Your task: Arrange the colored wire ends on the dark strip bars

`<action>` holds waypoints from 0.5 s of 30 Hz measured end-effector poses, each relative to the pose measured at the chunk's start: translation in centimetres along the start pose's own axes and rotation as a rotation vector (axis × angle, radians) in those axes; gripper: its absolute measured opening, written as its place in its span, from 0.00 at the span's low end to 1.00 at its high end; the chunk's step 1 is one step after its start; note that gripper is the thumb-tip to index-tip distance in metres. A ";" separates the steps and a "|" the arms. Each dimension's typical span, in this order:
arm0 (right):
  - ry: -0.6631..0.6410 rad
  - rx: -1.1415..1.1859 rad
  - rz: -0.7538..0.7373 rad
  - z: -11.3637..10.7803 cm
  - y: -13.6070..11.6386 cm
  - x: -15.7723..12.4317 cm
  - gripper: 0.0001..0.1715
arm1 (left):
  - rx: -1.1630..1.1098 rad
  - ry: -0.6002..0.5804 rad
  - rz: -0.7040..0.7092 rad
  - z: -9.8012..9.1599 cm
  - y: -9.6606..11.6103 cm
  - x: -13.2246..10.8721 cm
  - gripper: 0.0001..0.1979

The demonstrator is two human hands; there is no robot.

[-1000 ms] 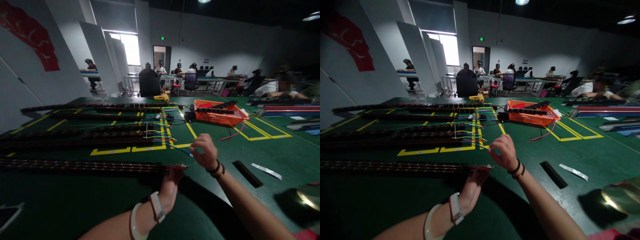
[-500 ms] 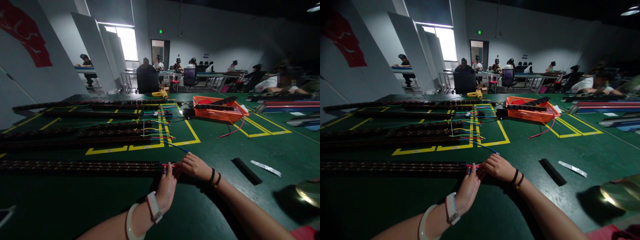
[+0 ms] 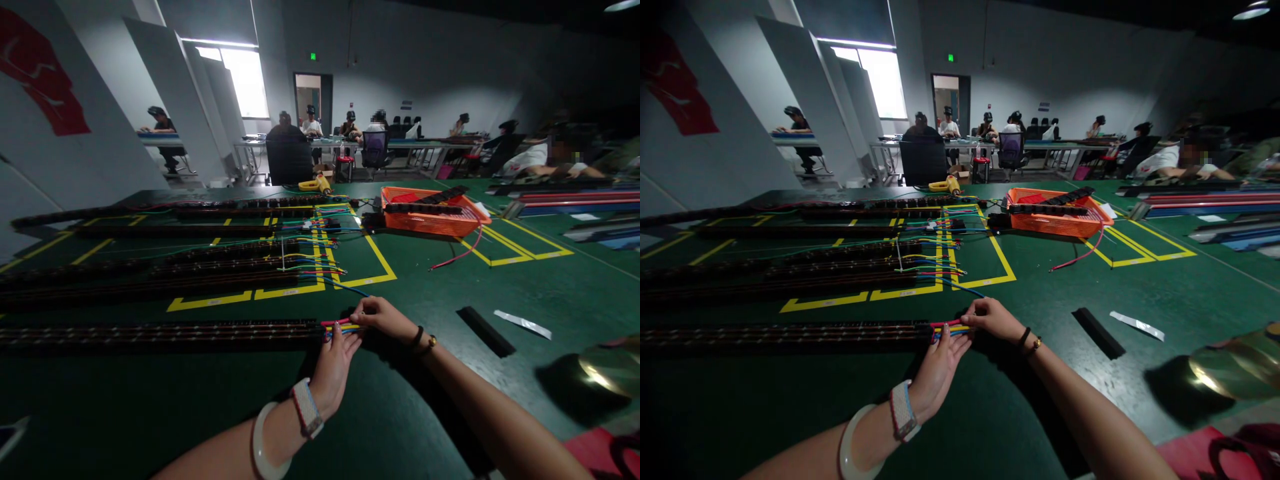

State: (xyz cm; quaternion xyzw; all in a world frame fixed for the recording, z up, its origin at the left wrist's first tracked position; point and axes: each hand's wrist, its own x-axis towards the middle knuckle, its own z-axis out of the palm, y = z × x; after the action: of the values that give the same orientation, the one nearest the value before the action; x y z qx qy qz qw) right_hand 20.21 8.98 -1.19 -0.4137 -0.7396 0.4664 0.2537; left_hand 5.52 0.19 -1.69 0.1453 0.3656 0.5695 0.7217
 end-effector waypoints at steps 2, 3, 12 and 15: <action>0.003 0.013 -0.002 0.0 0.6 0.6 0.24 | 0.012 0.000 0.014 0.1 0.1 -0.1 0.13; 0.028 -0.026 -0.029 0.0 0.8 0.9 0.24 | 0.018 -0.005 0.020 0.2 0.1 -0.2 0.13; 0.170 -0.480 -0.210 0.5 0.7 2.1 0.17 | 0.023 -0.057 0.007 0.3 0.3 -0.3 0.16; 0.176 -0.472 -0.225 0.4 1.0 1.6 0.18 | 0.006 -0.073 0.002 0.2 0.3 -0.2 0.16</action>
State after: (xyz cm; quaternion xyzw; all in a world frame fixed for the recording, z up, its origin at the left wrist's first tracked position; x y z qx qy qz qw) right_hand 19.40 10.39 -2.26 -0.4153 -0.8442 0.2124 0.2641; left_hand 5.45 0.13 -1.28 0.1686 0.3406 0.5632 0.7337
